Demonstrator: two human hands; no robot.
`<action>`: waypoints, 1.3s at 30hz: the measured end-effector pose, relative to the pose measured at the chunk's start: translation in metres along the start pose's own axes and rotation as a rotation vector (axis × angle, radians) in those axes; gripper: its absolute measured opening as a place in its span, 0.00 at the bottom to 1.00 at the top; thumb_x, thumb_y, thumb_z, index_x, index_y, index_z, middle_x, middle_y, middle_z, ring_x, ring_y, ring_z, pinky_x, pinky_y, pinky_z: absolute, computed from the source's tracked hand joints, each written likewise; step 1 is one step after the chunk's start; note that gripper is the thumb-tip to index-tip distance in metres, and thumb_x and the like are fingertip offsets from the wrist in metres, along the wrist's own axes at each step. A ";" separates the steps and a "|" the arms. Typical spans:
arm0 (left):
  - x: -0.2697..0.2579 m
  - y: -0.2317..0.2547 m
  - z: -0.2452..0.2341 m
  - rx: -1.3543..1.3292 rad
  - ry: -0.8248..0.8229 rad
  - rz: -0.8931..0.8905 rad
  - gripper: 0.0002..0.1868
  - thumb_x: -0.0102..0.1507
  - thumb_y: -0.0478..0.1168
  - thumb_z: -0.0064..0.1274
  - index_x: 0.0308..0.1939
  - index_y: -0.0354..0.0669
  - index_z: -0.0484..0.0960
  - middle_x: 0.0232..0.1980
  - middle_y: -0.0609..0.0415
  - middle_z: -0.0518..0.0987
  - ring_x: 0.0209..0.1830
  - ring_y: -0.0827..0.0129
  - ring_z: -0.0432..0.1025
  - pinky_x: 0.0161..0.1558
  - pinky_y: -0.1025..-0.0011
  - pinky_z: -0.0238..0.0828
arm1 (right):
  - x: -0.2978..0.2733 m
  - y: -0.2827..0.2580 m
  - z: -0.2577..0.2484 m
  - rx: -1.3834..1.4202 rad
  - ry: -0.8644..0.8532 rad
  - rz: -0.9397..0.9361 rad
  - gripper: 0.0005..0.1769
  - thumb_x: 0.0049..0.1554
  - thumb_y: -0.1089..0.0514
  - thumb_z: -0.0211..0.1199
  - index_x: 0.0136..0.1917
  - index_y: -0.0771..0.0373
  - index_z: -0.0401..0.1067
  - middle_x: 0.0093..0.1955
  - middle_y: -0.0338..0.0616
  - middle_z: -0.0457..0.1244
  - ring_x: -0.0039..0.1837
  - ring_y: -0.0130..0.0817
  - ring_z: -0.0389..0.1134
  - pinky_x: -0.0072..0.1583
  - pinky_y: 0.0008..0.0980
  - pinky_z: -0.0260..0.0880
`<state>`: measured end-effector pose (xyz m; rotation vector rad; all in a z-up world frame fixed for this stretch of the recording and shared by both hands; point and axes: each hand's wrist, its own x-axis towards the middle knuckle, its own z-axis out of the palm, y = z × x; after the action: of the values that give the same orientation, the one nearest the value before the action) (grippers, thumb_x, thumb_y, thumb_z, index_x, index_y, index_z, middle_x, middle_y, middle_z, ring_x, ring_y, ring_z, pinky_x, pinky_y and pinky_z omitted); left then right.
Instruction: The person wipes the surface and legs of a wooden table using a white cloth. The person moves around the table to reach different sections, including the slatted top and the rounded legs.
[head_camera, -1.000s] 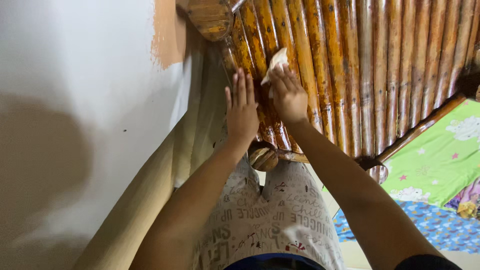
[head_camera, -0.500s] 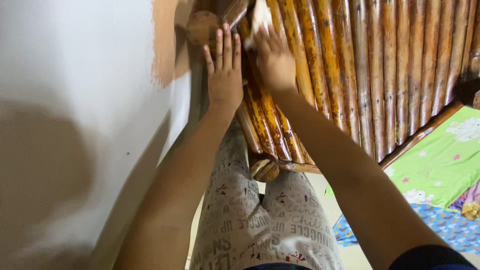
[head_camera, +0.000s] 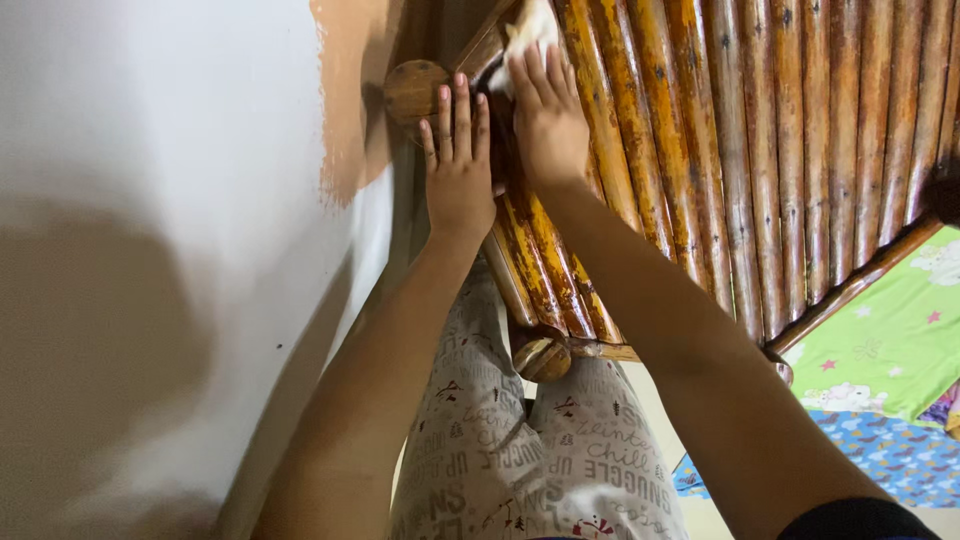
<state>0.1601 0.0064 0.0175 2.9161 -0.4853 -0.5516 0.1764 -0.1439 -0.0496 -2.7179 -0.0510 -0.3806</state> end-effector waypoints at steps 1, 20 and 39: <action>-0.003 0.000 -0.003 0.003 0.014 0.004 0.66 0.54 0.56 0.70 0.84 0.43 0.41 0.86 0.44 0.32 0.87 0.54 0.28 0.83 0.49 0.25 | 0.006 -0.002 0.002 0.000 -0.021 0.012 0.22 0.64 0.69 0.60 0.71 0.61 0.73 0.75 0.50 0.62 0.79 0.48 0.59 0.78 0.45 0.60; 0.002 0.011 -0.026 -0.036 -0.069 -0.012 0.61 0.56 0.51 0.68 0.83 0.50 0.42 0.85 0.40 0.30 0.85 0.46 0.26 0.80 0.43 0.24 | 0.013 0.013 -0.033 -0.049 -0.146 0.100 0.26 0.66 0.64 0.52 0.77 0.66 0.65 0.80 0.54 0.56 0.81 0.53 0.53 0.78 0.52 0.58; 0.005 0.013 -0.007 0.049 -0.024 -0.022 0.62 0.56 0.46 0.69 0.84 0.53 0.41 0.85 0.38 0.28 0.85 0.43 0.24 0.79 0.38 0.22 | -0.002 0.079 -0.006 -0.038 -0.145 -0.079 0.30 0.62 0.73 0.58 0.77 0.68 0.62 0.77 0.54 0.59 0.56 0.43 0.72 0.47 0.33 0.78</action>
<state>0.1638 -0.0070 0.0246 2.9683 -0.4765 -0.5861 0.1805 -0.2191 -0.0750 -2.7831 -0.1931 -0.2082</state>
